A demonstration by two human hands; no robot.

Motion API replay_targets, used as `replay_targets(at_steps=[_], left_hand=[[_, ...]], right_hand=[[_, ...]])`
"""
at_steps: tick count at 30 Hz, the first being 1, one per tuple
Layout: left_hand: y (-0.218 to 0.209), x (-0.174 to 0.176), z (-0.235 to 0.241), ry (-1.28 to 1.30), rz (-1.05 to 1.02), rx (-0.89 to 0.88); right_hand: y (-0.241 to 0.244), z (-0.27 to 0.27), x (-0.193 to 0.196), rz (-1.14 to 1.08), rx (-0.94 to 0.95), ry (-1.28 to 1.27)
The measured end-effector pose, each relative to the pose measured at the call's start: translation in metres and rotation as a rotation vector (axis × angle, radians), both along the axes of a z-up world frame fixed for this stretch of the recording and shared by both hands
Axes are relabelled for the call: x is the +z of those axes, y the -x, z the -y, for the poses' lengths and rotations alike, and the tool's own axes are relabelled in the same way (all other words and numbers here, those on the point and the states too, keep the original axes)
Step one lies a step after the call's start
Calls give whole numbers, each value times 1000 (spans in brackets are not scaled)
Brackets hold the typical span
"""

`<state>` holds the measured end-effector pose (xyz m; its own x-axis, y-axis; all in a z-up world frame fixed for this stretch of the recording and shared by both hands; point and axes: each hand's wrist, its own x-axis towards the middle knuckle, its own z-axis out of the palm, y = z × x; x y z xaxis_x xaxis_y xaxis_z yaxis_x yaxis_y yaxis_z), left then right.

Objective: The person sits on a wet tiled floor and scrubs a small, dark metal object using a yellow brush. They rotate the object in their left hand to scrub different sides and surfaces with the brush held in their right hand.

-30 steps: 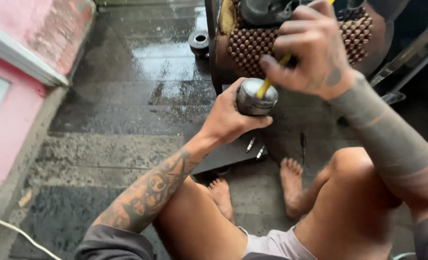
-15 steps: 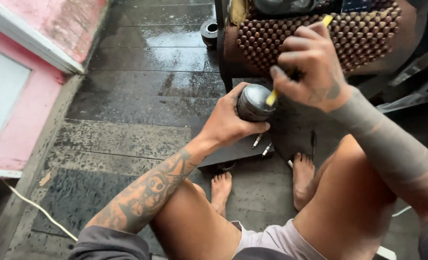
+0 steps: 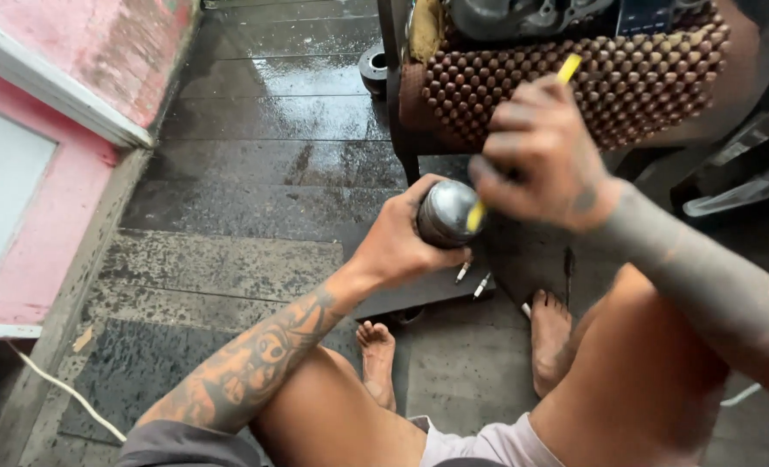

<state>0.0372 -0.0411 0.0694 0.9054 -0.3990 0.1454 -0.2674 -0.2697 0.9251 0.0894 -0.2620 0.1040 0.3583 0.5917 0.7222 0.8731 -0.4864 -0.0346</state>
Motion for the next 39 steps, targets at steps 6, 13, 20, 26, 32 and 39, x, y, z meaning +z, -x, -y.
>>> replay_targets(at_steps=[6,13,20,26,32,39], left_hand=[[-12,-6,-3,-39,-27,89],[-18,-15,-14,-57,-74,97],[-15,-17,-21,-132,-124,170],[-8,-14,-27,-159,-120,122],[-3,-12,-28,-92,8,3],[-5,-24,-23,-76,56,-85]], right_hand=[[-15,3,-13,38,-54,61],[-14,-9,-19,84,-104,97],[-20,-27,-24,35,-52,98],[-21,-34,-26,-18,-16,137],[-19,-36,-27,-33,-24,139],[-7,-37,-22,-76,-47,245]])
